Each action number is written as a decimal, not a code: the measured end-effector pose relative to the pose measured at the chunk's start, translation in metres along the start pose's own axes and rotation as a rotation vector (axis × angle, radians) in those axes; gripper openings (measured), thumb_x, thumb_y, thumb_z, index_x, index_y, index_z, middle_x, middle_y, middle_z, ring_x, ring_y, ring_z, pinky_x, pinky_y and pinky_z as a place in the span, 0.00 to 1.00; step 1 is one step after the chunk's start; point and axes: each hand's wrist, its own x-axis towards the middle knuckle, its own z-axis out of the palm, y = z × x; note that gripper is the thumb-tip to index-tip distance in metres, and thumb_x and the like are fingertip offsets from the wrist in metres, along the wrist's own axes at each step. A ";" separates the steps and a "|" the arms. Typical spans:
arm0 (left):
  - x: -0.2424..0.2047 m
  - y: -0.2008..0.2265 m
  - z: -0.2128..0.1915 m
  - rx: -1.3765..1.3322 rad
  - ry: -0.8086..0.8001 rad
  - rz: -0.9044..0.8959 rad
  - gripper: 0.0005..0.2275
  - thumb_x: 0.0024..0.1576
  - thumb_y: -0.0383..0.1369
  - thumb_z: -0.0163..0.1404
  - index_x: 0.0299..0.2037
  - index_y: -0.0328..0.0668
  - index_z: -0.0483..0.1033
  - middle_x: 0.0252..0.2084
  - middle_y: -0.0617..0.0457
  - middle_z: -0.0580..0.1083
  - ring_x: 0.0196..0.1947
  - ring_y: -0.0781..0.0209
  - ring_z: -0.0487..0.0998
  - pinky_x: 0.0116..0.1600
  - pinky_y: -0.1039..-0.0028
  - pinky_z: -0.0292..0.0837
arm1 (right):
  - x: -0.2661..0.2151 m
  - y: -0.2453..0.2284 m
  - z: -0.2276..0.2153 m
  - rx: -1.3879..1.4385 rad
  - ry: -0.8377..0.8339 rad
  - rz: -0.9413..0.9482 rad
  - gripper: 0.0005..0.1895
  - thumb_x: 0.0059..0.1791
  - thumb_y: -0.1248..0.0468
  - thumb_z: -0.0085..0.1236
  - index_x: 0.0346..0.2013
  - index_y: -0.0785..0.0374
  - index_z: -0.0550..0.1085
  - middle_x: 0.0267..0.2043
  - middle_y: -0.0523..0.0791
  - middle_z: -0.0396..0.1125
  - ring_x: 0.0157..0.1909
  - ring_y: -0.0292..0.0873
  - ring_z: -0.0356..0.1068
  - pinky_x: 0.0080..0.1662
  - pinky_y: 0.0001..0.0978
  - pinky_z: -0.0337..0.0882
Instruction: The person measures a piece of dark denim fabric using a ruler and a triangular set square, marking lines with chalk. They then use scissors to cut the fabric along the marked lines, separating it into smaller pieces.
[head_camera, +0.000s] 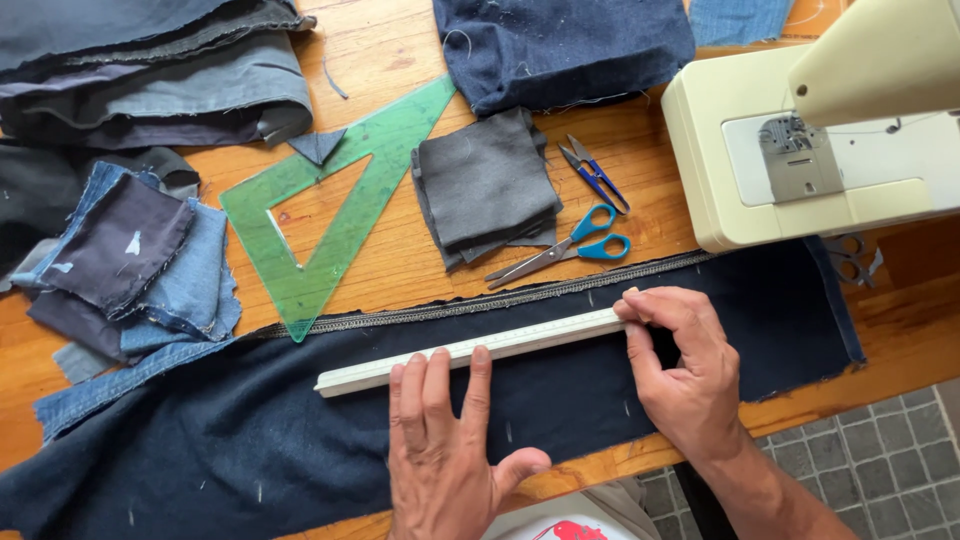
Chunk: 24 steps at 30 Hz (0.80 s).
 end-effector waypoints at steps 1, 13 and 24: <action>0.000 0.000 0.001 0.001 0.000 -0.004 0.50 0.64 0.76 0.25 0.82 0.43 0.68 0.75 0.33 0.66 0.78 0.32 0.64 0.86 0.35 0.62 | 0.000 0.000 0.001 0.001 -0.003 -0.002 0.15 0.60 0.79 0.63 0.60 0.66 0.79 0.56 0.51 0.79 0.61 0.50 0.80 0.68 0.38 0.81; -0.003 0.001 0.006 -0.007 -0.045 0.025 0.52 0.65 0.77 0.26 0.82 0.39 0.67 0.80 0.33 0.64 0.82 0.33 0.61 0.89 0.40 0.57 | -0.002 -0.001 0.001 -0.029 0.054 0.069 0.14 0.61 0.80 0.63 0.60 0.69 0.80 0.51 0.49 0.81 0.58 0.48 0.79 0.61 0.37 0.81; -0.004 0.000 0.006 0.002 -0.034 -0.016 0.50 0.64 0.77 0.31 0.83 0.43 0.66 0.79 0.31 0.62 0.82 0.29 0.59 0.89 0.34 0.53 | -0.007 -0.001 0.002 -0.079 0.094 0.109 0.14 0.61 0.80 0.64 0.61 0.69 0.80 0.52 0.49 0.81 0.59 0.49 0.79 0.62 0.37 0.81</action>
